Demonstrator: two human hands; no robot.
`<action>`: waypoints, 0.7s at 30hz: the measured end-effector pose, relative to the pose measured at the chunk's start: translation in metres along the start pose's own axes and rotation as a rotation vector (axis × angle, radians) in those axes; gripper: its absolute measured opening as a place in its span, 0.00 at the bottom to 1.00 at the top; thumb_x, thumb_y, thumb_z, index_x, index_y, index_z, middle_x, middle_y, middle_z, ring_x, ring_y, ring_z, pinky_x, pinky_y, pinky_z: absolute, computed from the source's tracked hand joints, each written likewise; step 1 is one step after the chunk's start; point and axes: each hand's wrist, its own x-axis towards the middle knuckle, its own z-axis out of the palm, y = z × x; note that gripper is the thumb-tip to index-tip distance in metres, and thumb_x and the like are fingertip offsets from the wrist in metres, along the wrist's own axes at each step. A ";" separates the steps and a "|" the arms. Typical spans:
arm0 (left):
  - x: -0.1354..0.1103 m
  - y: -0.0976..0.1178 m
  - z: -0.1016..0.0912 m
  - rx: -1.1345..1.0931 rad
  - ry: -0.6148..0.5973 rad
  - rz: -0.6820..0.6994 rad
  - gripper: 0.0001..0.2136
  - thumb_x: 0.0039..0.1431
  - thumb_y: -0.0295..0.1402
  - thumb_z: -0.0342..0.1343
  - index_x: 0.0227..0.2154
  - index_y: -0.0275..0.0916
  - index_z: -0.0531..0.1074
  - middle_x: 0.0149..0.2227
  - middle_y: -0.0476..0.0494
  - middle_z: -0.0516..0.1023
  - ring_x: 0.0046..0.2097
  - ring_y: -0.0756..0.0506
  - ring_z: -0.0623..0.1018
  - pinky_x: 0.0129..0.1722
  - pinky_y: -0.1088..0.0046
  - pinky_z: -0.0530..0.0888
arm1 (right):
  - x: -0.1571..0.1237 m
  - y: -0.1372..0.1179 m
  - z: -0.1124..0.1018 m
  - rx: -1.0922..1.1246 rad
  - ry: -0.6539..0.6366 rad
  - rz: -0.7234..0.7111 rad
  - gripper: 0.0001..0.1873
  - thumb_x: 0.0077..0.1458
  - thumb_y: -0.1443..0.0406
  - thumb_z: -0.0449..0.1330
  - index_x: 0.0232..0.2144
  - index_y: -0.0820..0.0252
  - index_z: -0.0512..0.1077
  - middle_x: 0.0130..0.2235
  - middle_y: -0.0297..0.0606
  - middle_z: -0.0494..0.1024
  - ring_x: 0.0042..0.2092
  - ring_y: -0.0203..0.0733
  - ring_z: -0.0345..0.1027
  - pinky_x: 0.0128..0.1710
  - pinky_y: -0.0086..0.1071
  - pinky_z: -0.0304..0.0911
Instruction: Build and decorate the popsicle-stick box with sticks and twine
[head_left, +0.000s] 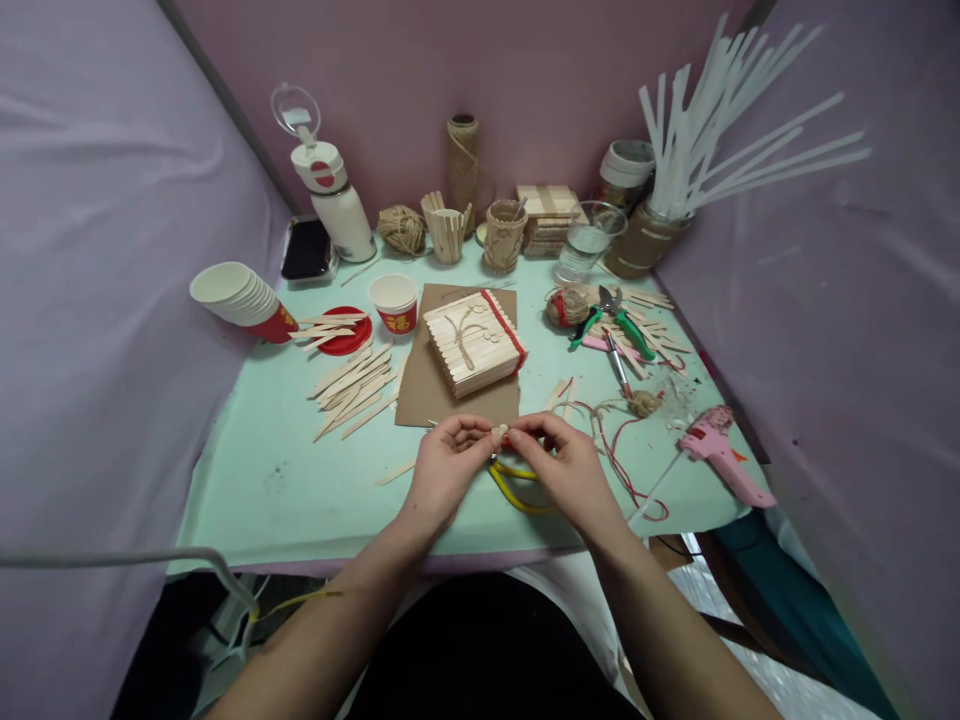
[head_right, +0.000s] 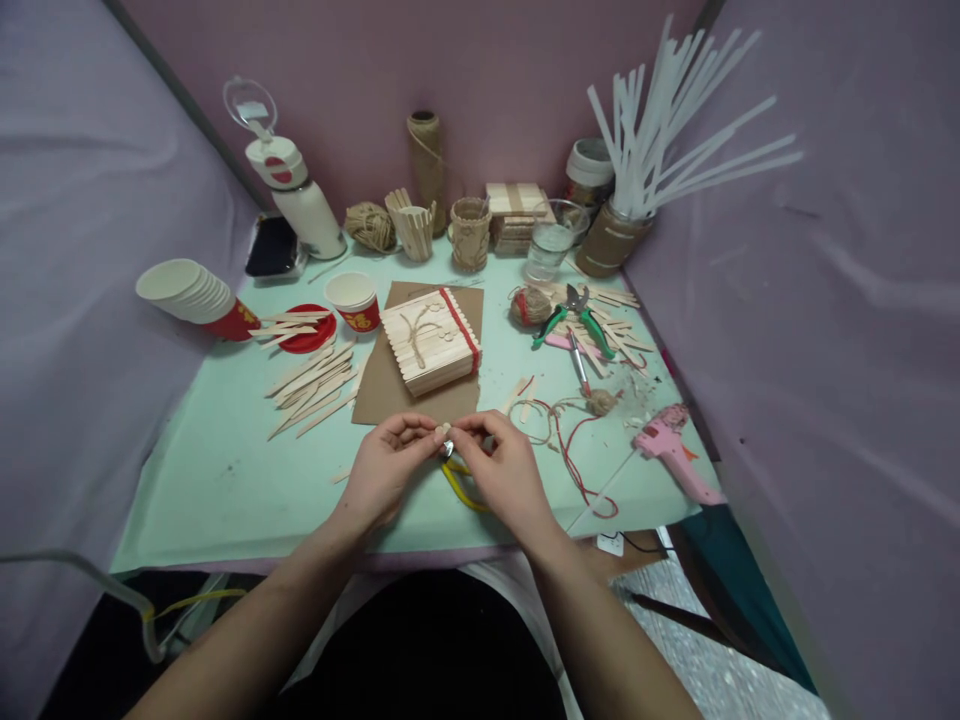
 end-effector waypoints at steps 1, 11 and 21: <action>0.000 0.000 0.000 0.000 -0.001 0.001 0.13 0.40 0.35 0.69 0.28 0.35 0.73 0.28 0.48 0.77 0.32 0.51 0.76 0.35 0.76 0.72 | 0.000 0.000 0.003 0.049 -0.015 0.049 0.09 0.52 0.59 0.60 0.30 0.60 0.74 0.30 0.37 0.77 0.32 0.39 0.67 0.32 0.32 0.62; -0.001 0.001 -0.002 -0.051 -0.001 -0.079 0.14 0.40 0.35 0.68 0.29 0.34 0.74 0.27 0.46 0.78 0.30 0.50 0.78 0.35 0.73 0.74 | 0.009 0.012 0.008 0.236 -0.069 0.241 0.12 0.47 0.57 0.62 0.26 0.62 0.75 0.27 0.36 0.76 0.30 0.37 0.66 0.32 0.31 0.60; 0.000 0.000 -0.003 -0.024 0.004 -0.079 0.14 0.40 0.35 0.69 0.28 0.34 0.74 0.26 0.46 0.78 0.30 0.49 0.78 0.35 0.73 0.74 | 0.011 0.014 0.010 0.204 -0.077 0.240 0.11 0.46 0.58 0.63 0.25 0.61 0.75 0.27 0.37 0.77 0.30 0.38 0.68 0.32 0.31 0.62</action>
